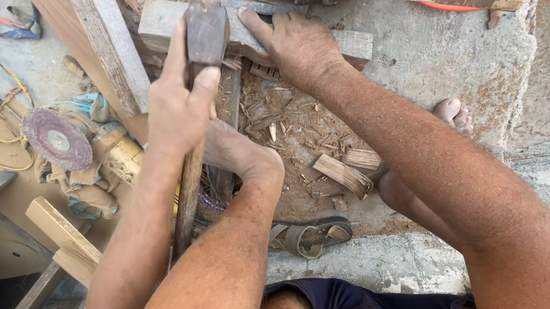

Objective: The person uses an angle grinder to smooth and shape a piece of wood, then switches to a hammer to chip away at the wood's surface. The person alternates between grinding and hammering to refine the wood's shape.

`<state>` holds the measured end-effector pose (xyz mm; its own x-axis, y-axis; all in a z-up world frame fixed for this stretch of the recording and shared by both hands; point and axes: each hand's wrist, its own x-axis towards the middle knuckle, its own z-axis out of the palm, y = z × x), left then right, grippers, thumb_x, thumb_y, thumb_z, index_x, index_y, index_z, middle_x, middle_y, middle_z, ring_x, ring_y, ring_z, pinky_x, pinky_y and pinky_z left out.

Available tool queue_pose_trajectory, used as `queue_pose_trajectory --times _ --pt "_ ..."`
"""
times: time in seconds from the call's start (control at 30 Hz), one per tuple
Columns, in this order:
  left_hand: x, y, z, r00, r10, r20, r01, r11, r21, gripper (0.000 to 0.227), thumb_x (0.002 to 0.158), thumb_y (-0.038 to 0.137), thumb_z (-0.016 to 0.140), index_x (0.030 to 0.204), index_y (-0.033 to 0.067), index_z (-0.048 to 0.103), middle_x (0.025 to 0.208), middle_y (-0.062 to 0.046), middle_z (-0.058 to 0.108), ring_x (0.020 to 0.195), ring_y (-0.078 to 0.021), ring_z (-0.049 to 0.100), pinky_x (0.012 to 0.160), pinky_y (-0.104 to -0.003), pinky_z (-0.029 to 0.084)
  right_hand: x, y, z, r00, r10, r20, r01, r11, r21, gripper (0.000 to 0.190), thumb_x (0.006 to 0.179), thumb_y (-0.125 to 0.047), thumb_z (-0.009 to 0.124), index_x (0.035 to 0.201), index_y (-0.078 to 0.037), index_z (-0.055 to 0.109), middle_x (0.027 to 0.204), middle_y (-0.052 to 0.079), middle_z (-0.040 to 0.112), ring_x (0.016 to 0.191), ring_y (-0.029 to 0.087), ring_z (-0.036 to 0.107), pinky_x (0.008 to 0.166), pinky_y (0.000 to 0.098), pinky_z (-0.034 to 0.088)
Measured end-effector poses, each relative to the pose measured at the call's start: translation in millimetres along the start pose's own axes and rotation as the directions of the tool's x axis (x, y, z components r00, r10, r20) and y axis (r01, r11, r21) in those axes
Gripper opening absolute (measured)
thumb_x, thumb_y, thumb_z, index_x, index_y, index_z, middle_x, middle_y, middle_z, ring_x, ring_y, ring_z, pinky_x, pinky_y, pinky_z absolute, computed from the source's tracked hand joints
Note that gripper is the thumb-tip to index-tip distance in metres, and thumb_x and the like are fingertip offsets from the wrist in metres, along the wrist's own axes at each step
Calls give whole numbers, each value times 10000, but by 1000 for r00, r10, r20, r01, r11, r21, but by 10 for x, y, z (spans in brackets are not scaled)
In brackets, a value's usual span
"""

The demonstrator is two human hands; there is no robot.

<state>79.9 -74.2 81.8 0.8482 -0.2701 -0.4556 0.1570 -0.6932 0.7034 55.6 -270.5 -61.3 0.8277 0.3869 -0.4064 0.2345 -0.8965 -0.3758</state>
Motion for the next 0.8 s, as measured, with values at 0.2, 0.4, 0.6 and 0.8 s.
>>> queue_pose_trajectory --times 0.2,0.4,0.6,0.8 --pt "-222 -154 -223 995 77 -63 -97 883 -460 794 1137 185 664 1734 37 163 1062 -92 720 692 -100 660 577 -217 578 -24 -83 -107 998 29 57 -30 999 19 766 967 -58 647 1609 -247 274 1022 160 618 874 267 670 645 396 610" --pt "-250 -51 -415 985 153 -76 -171 899 -403 753 1106 178 585 1741 45 202 1063 -75 707 669 -88 661 560 -240 572 -165 -39 -172 983 61 174 -73 995 65 732 996 -290 689 1598 -220 277 1015 150 614 878 277 651 658 418 608" --pt "-395 2 -394 994 110 -26 -113 942 -316 759 1146 214 657 1734 63 201 1011 -70 743 715 -83 683 578 -227 587 -271 43 -106 997 67 23 -66 997 -37 775 990 -456 697 1604 -217 289 1047 189 626 957 300 666 722 466 613" --pt "-321 57 -288 988 156 6 -153 976 -157 696 1141 230 629 1682 103 211 1062 -71 756 819 -133 743 689 -265 641 -308 137 15 998 51 47 -47 995 -86 1047 742 -469 804 1619 -221 288 1103 165 632 1017 300 664 770 461 614"
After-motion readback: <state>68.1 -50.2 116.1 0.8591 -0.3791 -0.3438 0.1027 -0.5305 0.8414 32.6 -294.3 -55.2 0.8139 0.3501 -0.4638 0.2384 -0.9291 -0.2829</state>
